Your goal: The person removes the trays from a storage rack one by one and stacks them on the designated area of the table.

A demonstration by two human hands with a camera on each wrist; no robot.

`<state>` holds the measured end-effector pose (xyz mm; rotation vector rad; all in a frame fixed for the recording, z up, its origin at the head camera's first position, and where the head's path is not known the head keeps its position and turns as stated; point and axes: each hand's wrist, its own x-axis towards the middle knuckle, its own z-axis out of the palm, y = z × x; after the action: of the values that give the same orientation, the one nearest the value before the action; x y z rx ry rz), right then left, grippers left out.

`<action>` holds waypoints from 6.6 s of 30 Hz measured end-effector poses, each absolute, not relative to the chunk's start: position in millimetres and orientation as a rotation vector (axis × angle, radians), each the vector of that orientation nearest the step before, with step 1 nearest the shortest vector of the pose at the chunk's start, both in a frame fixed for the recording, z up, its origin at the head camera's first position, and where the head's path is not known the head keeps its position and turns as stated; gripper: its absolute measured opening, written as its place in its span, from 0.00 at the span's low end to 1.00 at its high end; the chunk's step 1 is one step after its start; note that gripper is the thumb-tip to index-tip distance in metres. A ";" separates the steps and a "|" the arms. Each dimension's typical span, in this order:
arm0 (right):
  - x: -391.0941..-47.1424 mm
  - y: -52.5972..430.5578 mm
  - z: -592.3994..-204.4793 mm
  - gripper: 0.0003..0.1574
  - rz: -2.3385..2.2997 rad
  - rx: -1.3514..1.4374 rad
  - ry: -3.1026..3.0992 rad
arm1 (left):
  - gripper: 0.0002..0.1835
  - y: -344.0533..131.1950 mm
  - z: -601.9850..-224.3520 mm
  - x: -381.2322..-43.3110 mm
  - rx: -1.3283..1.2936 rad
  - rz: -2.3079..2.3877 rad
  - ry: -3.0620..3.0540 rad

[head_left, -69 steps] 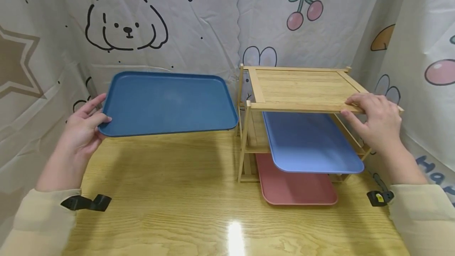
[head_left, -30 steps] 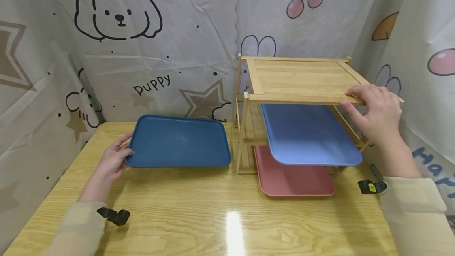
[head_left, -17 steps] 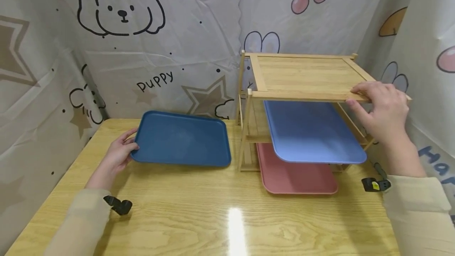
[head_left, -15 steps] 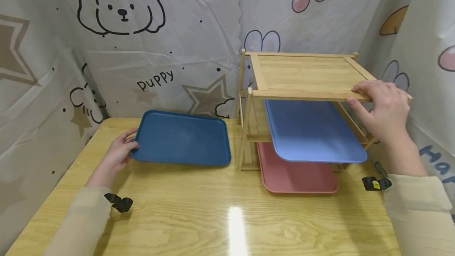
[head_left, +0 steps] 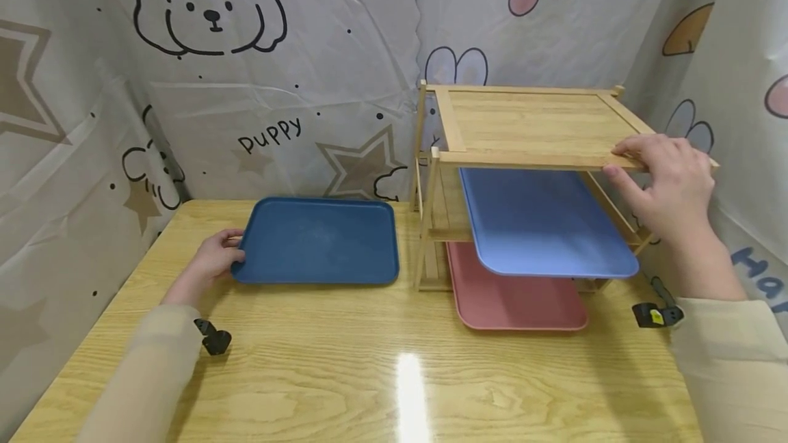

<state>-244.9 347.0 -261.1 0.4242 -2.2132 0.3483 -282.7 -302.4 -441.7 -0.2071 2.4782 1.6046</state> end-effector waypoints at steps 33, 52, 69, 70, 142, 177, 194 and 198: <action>-242.7 344.6 -261.7 0.36 0.354 0.413 -2.208 | 0.32 -284.9 -427.0 -271.8 0.099 0.934 3.008; -243.8 345.0 -261.5 0.38 0.346 0.398 -2.229 | 0.37 -174.4 -373.9 -200.2 0.426 1.343 3.004; -242.9 344.8 -260.5 0.38 0.352 0.399 -2.234 | 0.40 -69.1 -354.7 -153.4 0.673 1.795 2.633; -243.0 344.8 -260.4 0.38 0.353 0.403 -2.230 | 0.41 -63.3 -354.6 -151.8 0.663 1.807 2.605; -240.6 340.8 -257.4 0.33 0.328 0.424 -2.253 | 0.42 43.0 -365.1 -159.2 0.196 2.401 1.758; -240.8 341.9 -258.8 0.37 0.337 0.415 -2.234 | 0.49 64.5 -373.6 -122.0 0.021 2.745 1.262; -242.6 344.1 -260.3 0.36 0.326 0.414 -2.223 | 0.43 69.4 -377.0 -116.1 0.000 2.822 1.179; -243.3 345.0 -259.9 0.36 0.325 0.423 -2.217 | 0.46 61.4 -376.5 -113.9 -0.030 2.805 1.190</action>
<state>-243.3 345.0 -259.9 0.4226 -2.2173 0.3250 -113.9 61.4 -376.5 -0.0300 1.1902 2.8054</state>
